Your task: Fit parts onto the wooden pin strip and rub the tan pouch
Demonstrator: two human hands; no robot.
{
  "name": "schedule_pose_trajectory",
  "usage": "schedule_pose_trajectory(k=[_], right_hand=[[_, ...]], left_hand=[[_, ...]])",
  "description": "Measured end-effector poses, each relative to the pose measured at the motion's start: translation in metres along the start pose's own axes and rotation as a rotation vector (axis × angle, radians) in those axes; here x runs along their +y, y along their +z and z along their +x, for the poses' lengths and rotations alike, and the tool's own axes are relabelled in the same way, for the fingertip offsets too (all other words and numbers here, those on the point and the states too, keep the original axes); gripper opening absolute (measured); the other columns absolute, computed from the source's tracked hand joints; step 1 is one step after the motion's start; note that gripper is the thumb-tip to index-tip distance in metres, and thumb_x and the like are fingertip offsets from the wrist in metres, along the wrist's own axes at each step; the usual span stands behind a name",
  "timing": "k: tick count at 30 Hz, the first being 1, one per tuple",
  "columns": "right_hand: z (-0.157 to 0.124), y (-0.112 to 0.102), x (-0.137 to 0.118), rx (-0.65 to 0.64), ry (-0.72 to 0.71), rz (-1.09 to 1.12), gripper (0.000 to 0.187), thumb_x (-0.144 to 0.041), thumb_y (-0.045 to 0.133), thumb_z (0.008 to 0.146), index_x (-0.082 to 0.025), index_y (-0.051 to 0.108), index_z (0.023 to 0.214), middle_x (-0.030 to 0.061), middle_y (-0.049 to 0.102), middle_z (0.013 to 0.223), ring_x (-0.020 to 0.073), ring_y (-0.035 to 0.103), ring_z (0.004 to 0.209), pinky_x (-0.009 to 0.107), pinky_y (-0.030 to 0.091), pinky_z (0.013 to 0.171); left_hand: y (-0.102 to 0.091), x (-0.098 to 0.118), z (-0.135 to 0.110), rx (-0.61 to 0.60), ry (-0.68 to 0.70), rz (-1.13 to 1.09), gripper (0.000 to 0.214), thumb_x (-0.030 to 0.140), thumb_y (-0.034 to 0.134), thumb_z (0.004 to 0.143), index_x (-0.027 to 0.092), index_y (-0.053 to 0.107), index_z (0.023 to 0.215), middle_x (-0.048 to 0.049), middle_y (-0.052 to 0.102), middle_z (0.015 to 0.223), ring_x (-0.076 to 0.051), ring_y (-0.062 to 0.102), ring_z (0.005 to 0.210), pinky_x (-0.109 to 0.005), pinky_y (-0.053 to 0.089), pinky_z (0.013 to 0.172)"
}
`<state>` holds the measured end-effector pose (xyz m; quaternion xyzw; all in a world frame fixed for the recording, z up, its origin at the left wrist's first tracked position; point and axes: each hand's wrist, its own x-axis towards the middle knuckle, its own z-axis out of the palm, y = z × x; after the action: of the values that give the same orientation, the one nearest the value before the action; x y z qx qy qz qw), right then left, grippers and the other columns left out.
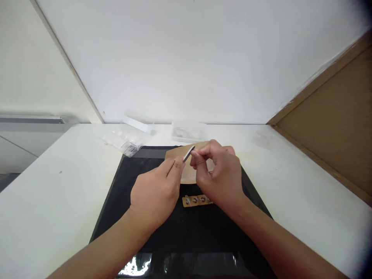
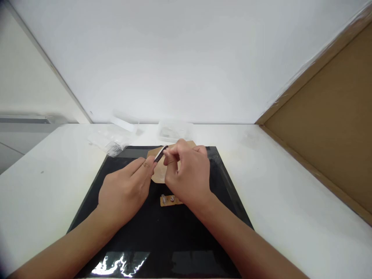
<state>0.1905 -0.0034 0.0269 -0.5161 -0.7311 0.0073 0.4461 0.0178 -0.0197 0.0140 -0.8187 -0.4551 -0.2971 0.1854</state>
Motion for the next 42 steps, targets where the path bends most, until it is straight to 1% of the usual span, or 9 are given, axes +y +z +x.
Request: schedule_pose_trajectory(k=[3,7,15,17,23,29,33,37,42], right_hand=[[-0.0010,0.0015,-0.0007,-0.050,-0.039,0.039,0.017,-0.019,0.059,0.095,-0.023,0.055,0.079,-0.0052,0.072,0.068,0.0150,0.063,0.057,0.038,0.039,0.079],[-0.0014,0.0021,-0.0010,0.009,0.005,0.026,0.017,-0.022,0.059,0.096,-0.024,0.057,0.079,-0.0046,0.073,0.071,0.0158,0.065,0.060,0.039,0.038,0.082],[-0.0019,0.0033,-0.0016,0.002,0.023,0.045,0.021,-0.025,0.059,0.098,-0.024,0.056,0.077,-0.0039,0.073,0.070,0.0165,0.065,0.060,0.039,0.040,0.083],[-0.0018,0.0042,-0.0012,-0.019,0.000,0.061,0.020,-0.024,0.060,0.097,-0.024,0.056,0.078,-0.0046,0.072,0.069,0.0160,0.066,0.061,0.038,0.040,0.080],[-0.0012,0.0047,0.0020,-0.011,0.012,0.038,0.018,-0.025,0.059,0.098,-0.024,0.056,0.080,-0.0049,0.073,0.072,0.0161,0.066,0.061,0.039,0.039,0.083],[-0.0012,0.0049,0.0007,-0.034,0.019,0.049,0.019,-0.024,0.059,0.097,-0.024,0.056,0.078,-0.0053,0.072,0.069,0.0154,0.064,0.058,0.039,0.039,0.081],[0.0000,0.0055,0.0014,-0.016,0.025,0.043,0.020,-0.023,0.060,0.096,-0.023,0.057,0.077,-0.0052,0.073,0.070,0.0153,0.065,0.060,0.039,0.038,0.082],[0.0001,0.0053,0.0015,-0.055,0.009,0.060,0.018,-0.023,0.060,0.096,-0.024,0.057,0.078,-0.0049,0.073,0.069,0.0164,0.065,0.059,0.039,0.039,0.079],[-0.0007,0.0054,0.0009,-0.037,0.024,0.084,0.019,-0.023,0.061,0.097,-0.024,0.056,0.078,-0.0058,0.072,0.069,0.0156,0.065,0.060,0.039,0.039,0.082]], left_hand=[[-0.0015,-0.0001,0.0001,-0.022,0.009,0.035,0.030,0.010,0.047,0.100,0.017,0.066,0.123,-0.0025,0.071,0.080,-0.014,0.063,0.059,-0.031,0.027,0.047],[-0.0036,0.0004,0.0002,-0.024,0.008,0.088,0.032,0.011,0.049,0.099,0.017,0.064,0.127,-0.0018,0.068,0.077,-0.014,0.061,0.057,-0.031,0.026,0.045],[-0.0080,0.0059,0.0008,-0.062,0.026,0.138,0.037,0.006,0.050,0.096,0.011,0.062,0.131,-0.0027,0.067,0.080,-0.017,0.060,0.056,-0.033,0.024,0.042],[-0.0082,0.0068,0.0012,-0.086,0.011,0.126,0.037,0.007,0.050,0.097,0.012,0.060,0.133,-0.0030,0.068,0.081,-0.017,0.062,0.058,-0.032,0.024,0.042],[-0.0066,0.0074,-0.0003,-0.155,-0.045,0.123,0.035,0.014,0.053,0.100,0.017,0.058,0.135,-0.0031,0.069,0.083,-0.015,0.065,0.063,-0.028,0.027,0.043],[-0.0082,0.0080,-0.0011,-0.118,-0.008,0.126,0.037,0.007,0.049,0.097,0.012,0.059,0.133,-0.0039,0.069,0.085,-0.017,0.064,0.061,-0.030,0.029,0.041],[-0.0072,0.0070,-0.0013,-0.086,0.012,0.140,0.036,0.008,0.048,0.099,0.010,0.059,0.133,-0.0036,0.069,0.084,-0.018,0.063,0.060,-0.031,0.030,0.041],[-0.0065,0.0069,-0.0007,-0.097,0.010,0.147,0.035,0.008,0.049,0.099,0.011,0.060,0.132,-0.0032,0.069,0.083,-0.017,0.063,0.059,-0.031,0.028,0.041],[-0.0078,0.0065,-0.0004,-0.112,-0.004,0.153,0.036,0.006,0.051,0.097,0.013,0.061,0.131,-0.0021,0.069,0.084,-0.015,0.064,0.060,-0.029,0.029,0.043]])
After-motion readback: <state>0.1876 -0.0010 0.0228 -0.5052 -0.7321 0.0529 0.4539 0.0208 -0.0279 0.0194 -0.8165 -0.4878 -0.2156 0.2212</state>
